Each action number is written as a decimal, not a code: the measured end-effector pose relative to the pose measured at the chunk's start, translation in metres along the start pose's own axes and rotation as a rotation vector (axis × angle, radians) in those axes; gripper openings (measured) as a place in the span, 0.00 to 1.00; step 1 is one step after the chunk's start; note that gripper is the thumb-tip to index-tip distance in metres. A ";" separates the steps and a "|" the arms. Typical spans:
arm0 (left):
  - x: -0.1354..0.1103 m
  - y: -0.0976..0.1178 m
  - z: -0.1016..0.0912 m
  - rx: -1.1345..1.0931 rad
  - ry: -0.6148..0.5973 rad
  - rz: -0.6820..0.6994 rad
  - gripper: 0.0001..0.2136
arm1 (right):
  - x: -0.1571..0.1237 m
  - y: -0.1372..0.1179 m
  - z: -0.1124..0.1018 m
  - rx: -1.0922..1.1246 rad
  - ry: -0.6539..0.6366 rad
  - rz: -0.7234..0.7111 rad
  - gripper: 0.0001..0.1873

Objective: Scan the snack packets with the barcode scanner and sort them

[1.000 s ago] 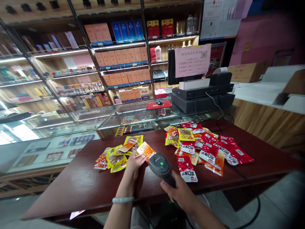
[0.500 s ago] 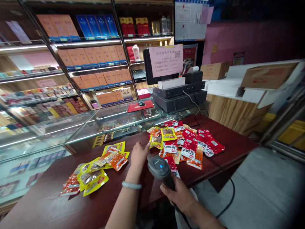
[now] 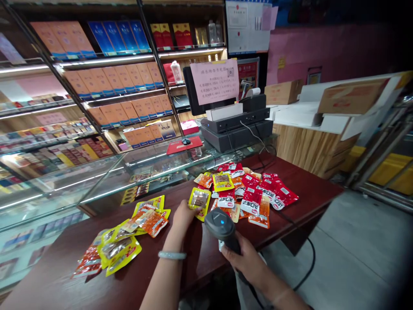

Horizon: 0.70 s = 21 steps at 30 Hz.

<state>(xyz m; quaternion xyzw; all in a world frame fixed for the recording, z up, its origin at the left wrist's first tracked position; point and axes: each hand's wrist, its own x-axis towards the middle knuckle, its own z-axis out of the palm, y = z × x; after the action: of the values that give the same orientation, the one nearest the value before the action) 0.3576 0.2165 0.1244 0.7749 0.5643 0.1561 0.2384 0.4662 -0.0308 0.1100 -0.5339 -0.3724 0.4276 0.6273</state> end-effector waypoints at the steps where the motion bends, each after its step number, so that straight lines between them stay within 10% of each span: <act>1: -0.006 -0.011 0.000 -0.083 0.008 -0.006 0.19 | 0.001 0.002 0.001 0.012 -0.018 0.021 0.25; 9: -0.051 -0.066 -0.002 -0.668 0.088 0.021 0.26 | 0.004 -0.001 0.018 0.051 -0.062 0.048 0.30; 21: -0.076 -0.059 -0.023 -0.646 0.179 0.031 0.24 | 0.004 -0.006 0.033 0.011 -0.065 0.043 0.33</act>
<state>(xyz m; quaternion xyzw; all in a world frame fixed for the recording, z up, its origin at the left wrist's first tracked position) 0.2747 0.1633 0.1141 0.6509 0.4925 0.3979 0.4189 0.4380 -0.0164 0.1214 -0.5239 -0.3786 0.4604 0.6084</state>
